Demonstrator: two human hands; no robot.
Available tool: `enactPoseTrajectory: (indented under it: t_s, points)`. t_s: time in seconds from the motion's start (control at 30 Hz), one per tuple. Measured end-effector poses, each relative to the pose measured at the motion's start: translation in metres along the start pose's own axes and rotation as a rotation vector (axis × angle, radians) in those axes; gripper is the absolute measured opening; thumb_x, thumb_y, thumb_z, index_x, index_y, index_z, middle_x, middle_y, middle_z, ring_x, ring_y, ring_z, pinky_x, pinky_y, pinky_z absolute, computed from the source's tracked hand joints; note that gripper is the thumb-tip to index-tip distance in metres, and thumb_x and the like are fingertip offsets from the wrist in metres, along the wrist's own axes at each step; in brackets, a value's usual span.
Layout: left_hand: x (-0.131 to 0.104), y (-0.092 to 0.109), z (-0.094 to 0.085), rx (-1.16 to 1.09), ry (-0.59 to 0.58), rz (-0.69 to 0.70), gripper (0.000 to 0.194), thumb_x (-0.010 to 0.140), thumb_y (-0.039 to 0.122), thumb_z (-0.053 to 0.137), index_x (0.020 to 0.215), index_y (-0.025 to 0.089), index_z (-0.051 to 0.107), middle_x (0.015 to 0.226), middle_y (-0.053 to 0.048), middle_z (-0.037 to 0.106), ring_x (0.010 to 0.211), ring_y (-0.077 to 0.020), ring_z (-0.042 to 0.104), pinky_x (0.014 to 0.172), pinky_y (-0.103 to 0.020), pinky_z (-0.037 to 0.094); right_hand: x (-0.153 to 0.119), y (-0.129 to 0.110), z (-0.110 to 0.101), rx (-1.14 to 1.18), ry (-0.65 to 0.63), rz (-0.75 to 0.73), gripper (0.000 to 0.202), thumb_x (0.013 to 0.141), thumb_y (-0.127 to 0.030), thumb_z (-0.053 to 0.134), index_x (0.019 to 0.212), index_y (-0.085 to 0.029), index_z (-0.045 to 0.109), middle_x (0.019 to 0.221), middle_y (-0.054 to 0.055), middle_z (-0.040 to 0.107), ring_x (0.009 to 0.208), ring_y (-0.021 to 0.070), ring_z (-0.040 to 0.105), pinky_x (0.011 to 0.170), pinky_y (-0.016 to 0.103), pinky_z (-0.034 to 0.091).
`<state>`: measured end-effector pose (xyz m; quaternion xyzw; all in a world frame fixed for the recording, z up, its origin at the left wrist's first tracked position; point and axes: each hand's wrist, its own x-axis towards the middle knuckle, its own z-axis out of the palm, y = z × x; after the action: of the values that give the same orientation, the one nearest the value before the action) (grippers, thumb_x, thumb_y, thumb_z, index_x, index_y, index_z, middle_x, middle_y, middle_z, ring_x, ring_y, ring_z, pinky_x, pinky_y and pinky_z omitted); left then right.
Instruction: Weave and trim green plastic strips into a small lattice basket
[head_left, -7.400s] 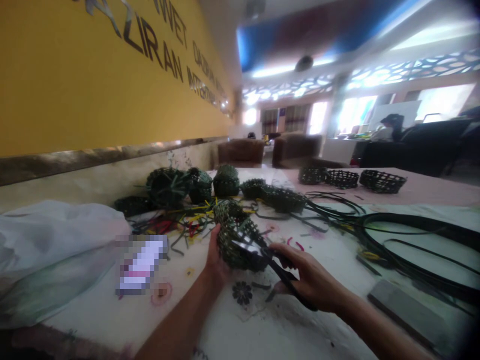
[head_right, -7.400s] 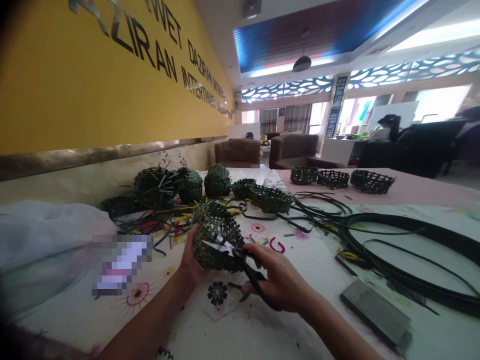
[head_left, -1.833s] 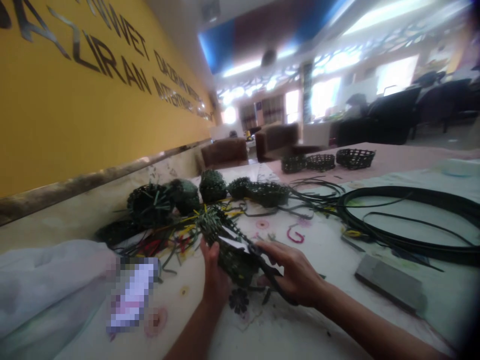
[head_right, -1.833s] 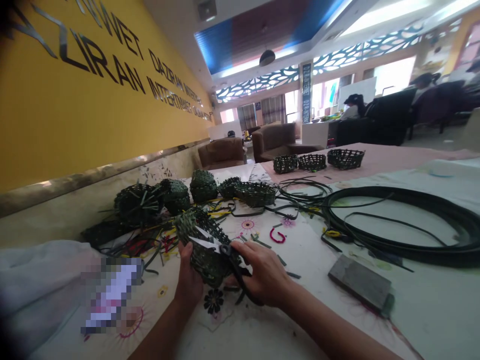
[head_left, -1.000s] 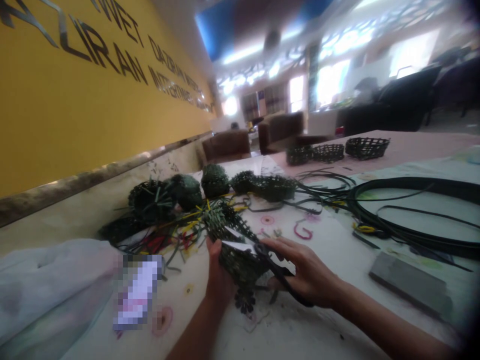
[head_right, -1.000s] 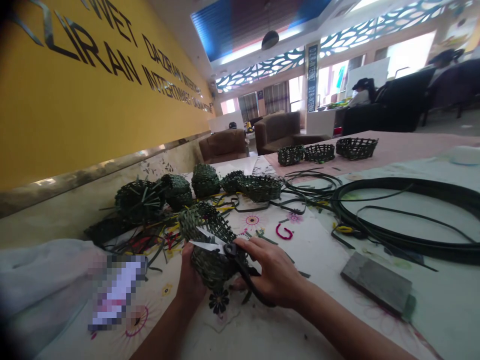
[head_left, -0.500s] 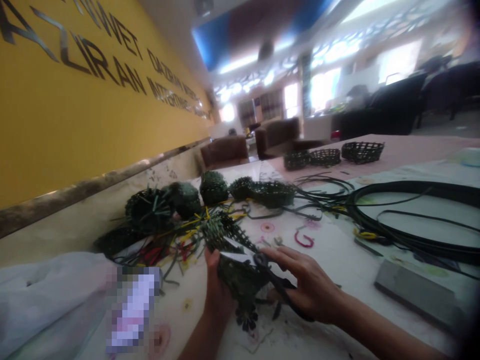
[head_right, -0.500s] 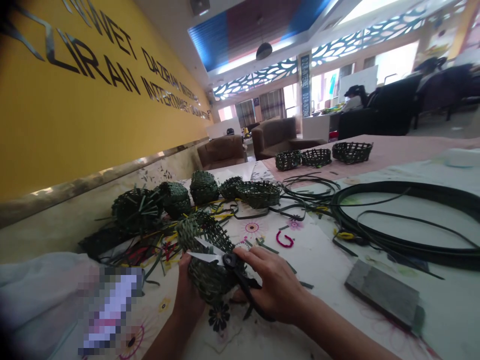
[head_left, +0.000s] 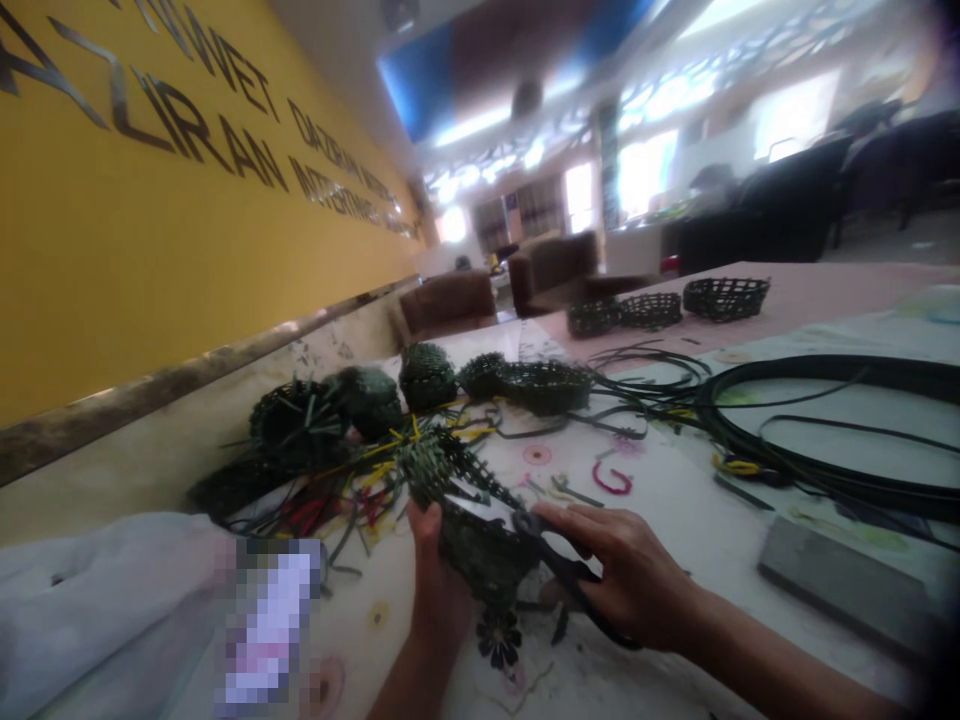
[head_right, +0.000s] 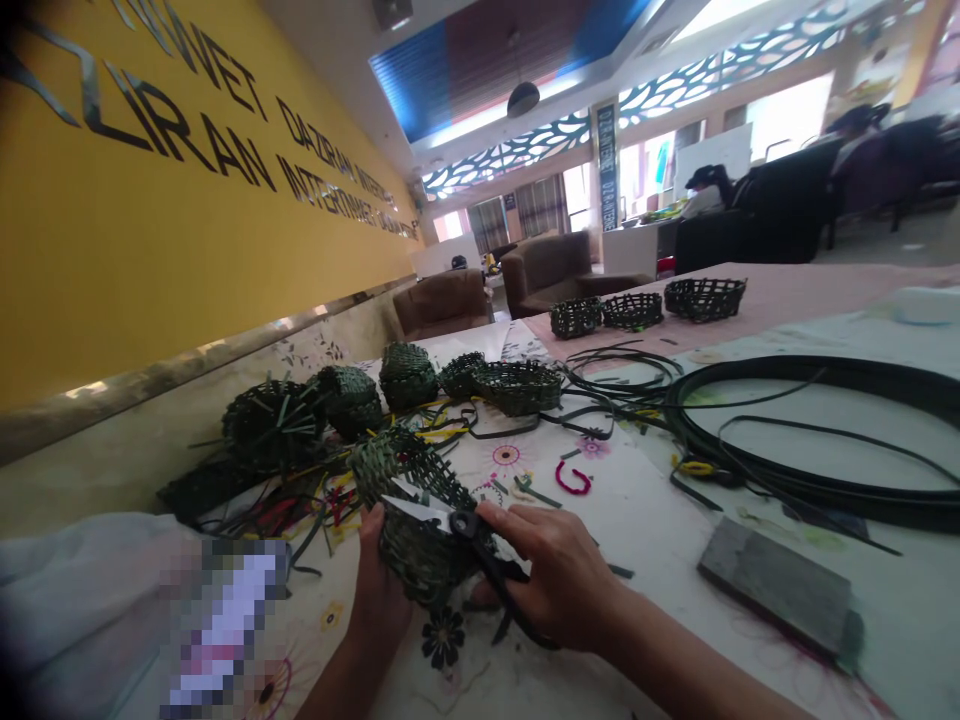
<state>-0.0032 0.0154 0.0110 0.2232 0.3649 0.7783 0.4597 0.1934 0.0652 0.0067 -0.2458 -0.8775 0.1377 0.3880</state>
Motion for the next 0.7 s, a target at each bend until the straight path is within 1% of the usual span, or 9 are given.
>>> enactPoseTrajectory:
  t_s: [0.1, 0.17, 0.23, 0.3, 0.4, 0.47, 0.53, 0.6, 0.7]
  points:
    - [0.0012, 0.0, -0.0008, 0.007, 0.01, -0.013, 0.043, 0.079, 0.046, 0.069, 0.114, 0.023, 0.06, 0.099, -0.005, 0.072, 0.09, -0.0221, 0.069, 0.083, -0.036, 0.054, -0.0005, 0.0008, 0.0003, -0.08, 0.064, -0.093, 0.056, 0.088, -0.057, 0.059, 0.118, -0.01, 0.063, 0.073, 0.007, 0.066, 0.058, 0.0178, 0.057, 0.055, 0.028, 0.04]
    - [0.0007, 0.0007, -0.0003, 0.009, 0.007, -0.024, 0.044, 0.079, 0.046, 0.069, 0.115, 0.022, 0.059, 0.1, -0.006, 0.071, 0.09, -0.0224, 0.069, 0.084, -0.037, 0.054, -0.0011, 0.0008, 0.0012, -0.118, 0.083, -0.121, 0.055, 0.09, -0.055, 0.056, 0.118, -0.009, 0.062, 0.07, 0.006, 0.065, 0.055, 0.0171, 0.055, 0.054, 0.028, 0.038]
    - [-0.0006, 0.0016, 0.0005, 0.013, 0.001, -0.002, 0.047, 0.08, 0.045, 0.069, 0.12, 0.024, 0.057, 0.101, -0.006, 0.071, 0.091, -0.0224, 0.068, 0.083, -0.036, 0.053, -0.0015, -0.0001, 0.0023, -0.117, 0.078, -0.106, 0.051, 0.09, -0.051, 0.057, 0.119, -0.009, 0.061, 0.072, 0.007, 0.065, 0.057, 0.0173, 0.056, 0.055, 0.028, 0.04]
    - [-0.0024, 0.002, 0.0012, 0.02, -0.011, 0.05, 0.051, 0.08, 0.042, 0.069, 0.126, 0.028, 0.053, 0.104, -0.004, 0.07, 0.094, -0.0218, 0.068, 0.083, -0.034, 0.053, -0.0014, -0.0018, 0.0029, -0.096, 0.061, -0.072, 0.049, 0.089, -0.047, 0.06, 0.121, -0.011, 0.06, 0.08, 0.009, 0.067, 0.063, 0.0185, 0.059, 0.058, 0.028, 0.043]
    - [-0.0048, 0.0018, 0.0021, 0.03, -0.041, 0.091, 0.054, 0.082, 0.039, 0.068, 0.131, 0.031, 0.049, 0.11, -0.003, 0.07, 0.096, -0.0208, 0.068, 0.084, -0.032, 0.053, -0.0009, -0.0043, 0.0028, -0.081, 0.05, -0.037, 0.051, 0.086, -0.045, 0.063, 0.125, -0.011, 0.059, 0.089, 0.012, 0.067, 0.072, 0.0212, 0.062, 0.062, 0.029, 0.046]
    - [-0.0058, 0.0012, 0.0026, 0.033, -0.053, 0.077, 0.053, 0.083, 0.04, 0.067, 0.132, 0.031, 0.049, 0.109, -0.003, 0.07, 0.095, -0.0208, 0.068, 0.083, -0.032, 0.053, -0.0008, -0.0046, 0.0031, -0.073, 0.058, -0.041, 0.052, 0.087, -0.047, 0.063, 0.124, -0.011, 0.059, 0.087, 0.011, 0.067, 0.07, 0.0212, 0.061, 0.061, 0.029, 0.045]
    - [-0.0058, 0.0005, 0.0029, 0.027, -0.056, 0.065, 0.052, 0.083, 0.041, 0.067, 0.131, 0.031, 0.049, 0.107, -0.003, 0.07, 0.095, -0.0212, 0.068, 0.083, -0.033, 0.053, -0.0013, -0.0038, 0.0041, -0.057, 0.07, -0.054, 0.055, 0.087, -0.052, 0.062, 0.122, -0.01, 0.061, 0.082, 0.01, 0.067, 0.066, 0.0202, 0.06, 0.059, 0.029, 0.044]
    - [-0.0051, -0.0003, 0.0024, 0.018, -0.052, 0.055, 0.051, 0.083, 0.041, 0.067, 0.13, 0.03, 0.051, 0.106, -0.004, 0.07, 0.096, -0.0217, 0.067, 0.084, -0.034, 0.053, -0.0025, -0.0026, 0.0056, -0.053, 0.08, -0.067, 0.058, 0.088, -0.058, 0.058, 0.12, -0.01, 0.062, 0.078, 0.009, 0.066, 0.062, 0.0194, 0.059, 0.057, 0.029, 0.043]
    - [-0.0031, -0.0019, 0.0004, 0.001, -0.046, 0.04, 0.047, 0.082, 0.041, 0.067, 0.125, 0.027, 0.053, 0.104, -0.004, 0.07, 0.096, -0.0211, 0.067, 0.086, -0.034, 0.053, -0.0046, -0.002, 0.0078, -0.057, 0.088, -0.078, 0.06, 0.09, -0.061, 0.054, 0.12, -0.01, 0.062, 0.075, 0.008, 0.067, 0.059, 0.019, 0.059, 0.056, 0.028, 0.042]
